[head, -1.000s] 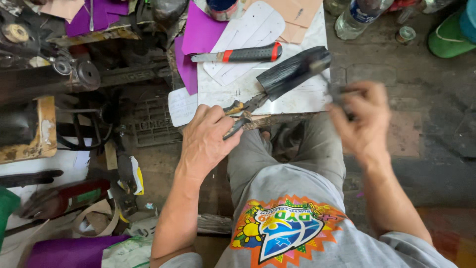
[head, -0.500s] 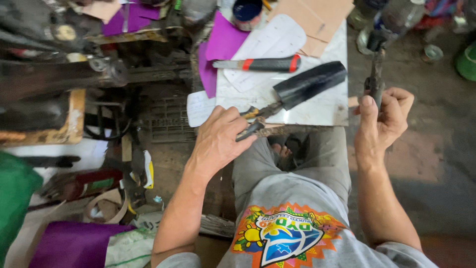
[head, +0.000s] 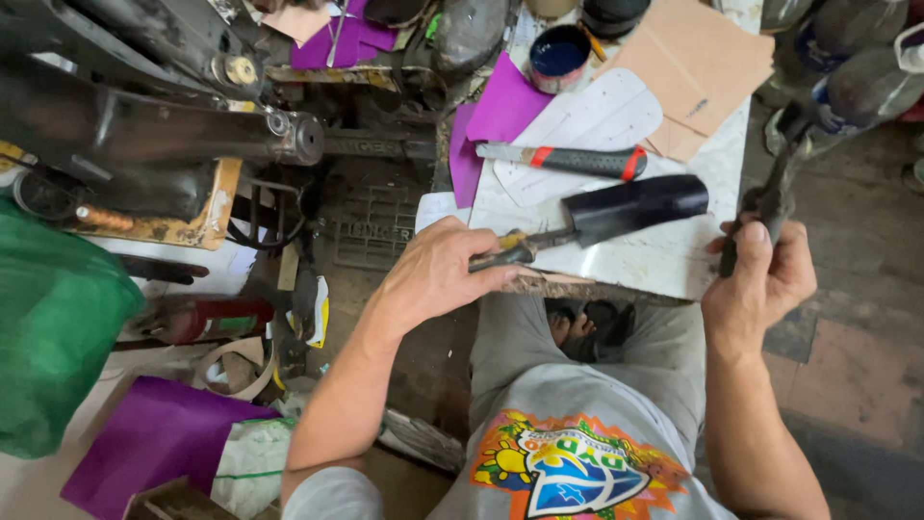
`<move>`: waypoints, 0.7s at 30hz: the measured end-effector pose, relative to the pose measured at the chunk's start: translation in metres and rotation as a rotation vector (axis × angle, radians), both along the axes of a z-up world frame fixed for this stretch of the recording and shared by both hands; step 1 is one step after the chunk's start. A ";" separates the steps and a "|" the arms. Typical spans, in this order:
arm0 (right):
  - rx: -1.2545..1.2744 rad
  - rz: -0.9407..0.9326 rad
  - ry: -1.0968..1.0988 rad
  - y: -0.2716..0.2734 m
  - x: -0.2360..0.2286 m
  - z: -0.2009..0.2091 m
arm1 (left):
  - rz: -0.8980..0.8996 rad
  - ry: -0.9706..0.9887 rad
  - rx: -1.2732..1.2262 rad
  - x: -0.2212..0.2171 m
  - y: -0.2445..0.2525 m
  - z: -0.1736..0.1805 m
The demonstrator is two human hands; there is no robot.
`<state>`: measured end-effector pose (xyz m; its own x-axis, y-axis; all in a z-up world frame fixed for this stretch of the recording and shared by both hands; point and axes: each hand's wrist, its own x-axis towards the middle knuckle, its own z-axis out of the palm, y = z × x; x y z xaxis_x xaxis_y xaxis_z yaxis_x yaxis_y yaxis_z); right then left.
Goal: The person applies dark glue to a shoe sole piece using a small brush, repeatedly dipping the brush into a container and spreading the adhesive across the surface. The person holds the sole piece with pliers and occasionally repositions it on the workbench.
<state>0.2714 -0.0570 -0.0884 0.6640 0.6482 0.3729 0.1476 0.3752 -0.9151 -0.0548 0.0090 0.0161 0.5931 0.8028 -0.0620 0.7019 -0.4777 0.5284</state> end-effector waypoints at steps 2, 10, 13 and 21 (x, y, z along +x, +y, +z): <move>-0.005 0.007 -0.001 0.000 0.000 0.000 | -0.012 -0.042 -0.060 -0.004 0.002 0.009; 0.031 0.024 0.024 0.000 0.003 -0.010 | -0.066 0.113 -0.118 -0.037 0.001 0.035; 0.022 0.021 -0.001 0.001 0.001 -0.005 | -0.012 0.052 -0.105 -0.046 0.001 0.048; 0.017 0.060 0.038 -0.002 0.004 -0.010 | 0.545 -0.681 -0.006 -0.049 0.035 0.019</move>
<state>0.2750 -0.0587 -0.0982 0.6382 0.6808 0.3594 0.0898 0.3978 -0.9131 -0.1034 0.0442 0.0348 0.0360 0.9862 0.1613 0.3624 -0.1633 0.9176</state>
